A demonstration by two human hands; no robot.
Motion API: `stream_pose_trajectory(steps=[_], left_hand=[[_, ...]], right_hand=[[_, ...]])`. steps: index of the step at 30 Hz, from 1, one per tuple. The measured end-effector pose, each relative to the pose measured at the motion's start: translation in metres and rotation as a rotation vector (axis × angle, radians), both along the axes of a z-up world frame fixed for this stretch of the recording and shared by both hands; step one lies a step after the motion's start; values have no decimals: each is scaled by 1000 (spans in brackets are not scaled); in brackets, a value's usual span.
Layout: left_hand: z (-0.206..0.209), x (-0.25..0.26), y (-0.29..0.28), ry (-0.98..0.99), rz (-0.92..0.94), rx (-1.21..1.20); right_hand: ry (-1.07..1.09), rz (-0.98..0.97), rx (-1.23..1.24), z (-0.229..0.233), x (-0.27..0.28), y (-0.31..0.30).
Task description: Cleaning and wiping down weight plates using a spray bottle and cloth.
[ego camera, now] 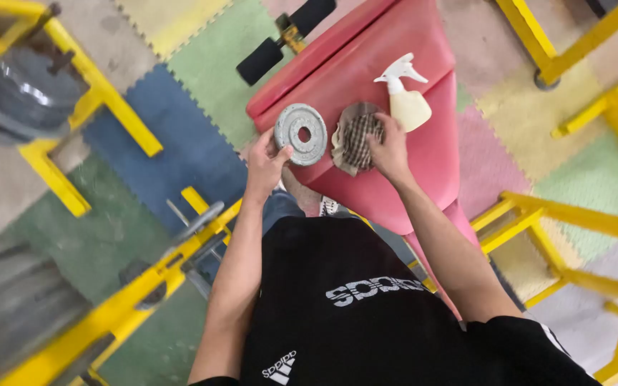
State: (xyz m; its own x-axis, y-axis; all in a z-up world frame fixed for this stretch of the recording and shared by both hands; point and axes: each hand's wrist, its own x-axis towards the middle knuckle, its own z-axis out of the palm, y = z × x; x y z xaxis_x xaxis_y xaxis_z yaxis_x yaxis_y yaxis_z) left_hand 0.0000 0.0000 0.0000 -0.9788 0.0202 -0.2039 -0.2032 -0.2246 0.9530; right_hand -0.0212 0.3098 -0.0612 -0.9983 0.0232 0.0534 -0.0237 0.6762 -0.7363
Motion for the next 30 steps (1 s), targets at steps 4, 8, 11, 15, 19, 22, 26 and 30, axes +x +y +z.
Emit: stream_pose_trajectory(steps=[4, 8, 11, 15, 19, 22, 26, 30], left_hand=[[-8, -46, 6, -148, -131, -43], [-35, -88, 4, -1, -343, 2], [-39, -119, 6, -36, -476, -105], [-25, -154, 6, 12, -616, -504], [-9, -176, 1, 54, -711, -682], [10, -184, -2, 113, -832, -973], [27, -197, -3, 417, -790, -904], [33, -202, 0, 292, -997, -202]], right_hand=[[-8, -195, 125, 10, -21, 8], [53, -261, 312, 11, -42, 7], [-127, -331, 398, 27, -58, -4], [-185, -384, 465, 3, -59, -1], [-206, -447, 396, 32, -56, -27], [-148, -425, 460, 70, -53, -58], [-158, -318, 269, 105, -50, -99], [-172, -226, -453, 94, -36, -143]])
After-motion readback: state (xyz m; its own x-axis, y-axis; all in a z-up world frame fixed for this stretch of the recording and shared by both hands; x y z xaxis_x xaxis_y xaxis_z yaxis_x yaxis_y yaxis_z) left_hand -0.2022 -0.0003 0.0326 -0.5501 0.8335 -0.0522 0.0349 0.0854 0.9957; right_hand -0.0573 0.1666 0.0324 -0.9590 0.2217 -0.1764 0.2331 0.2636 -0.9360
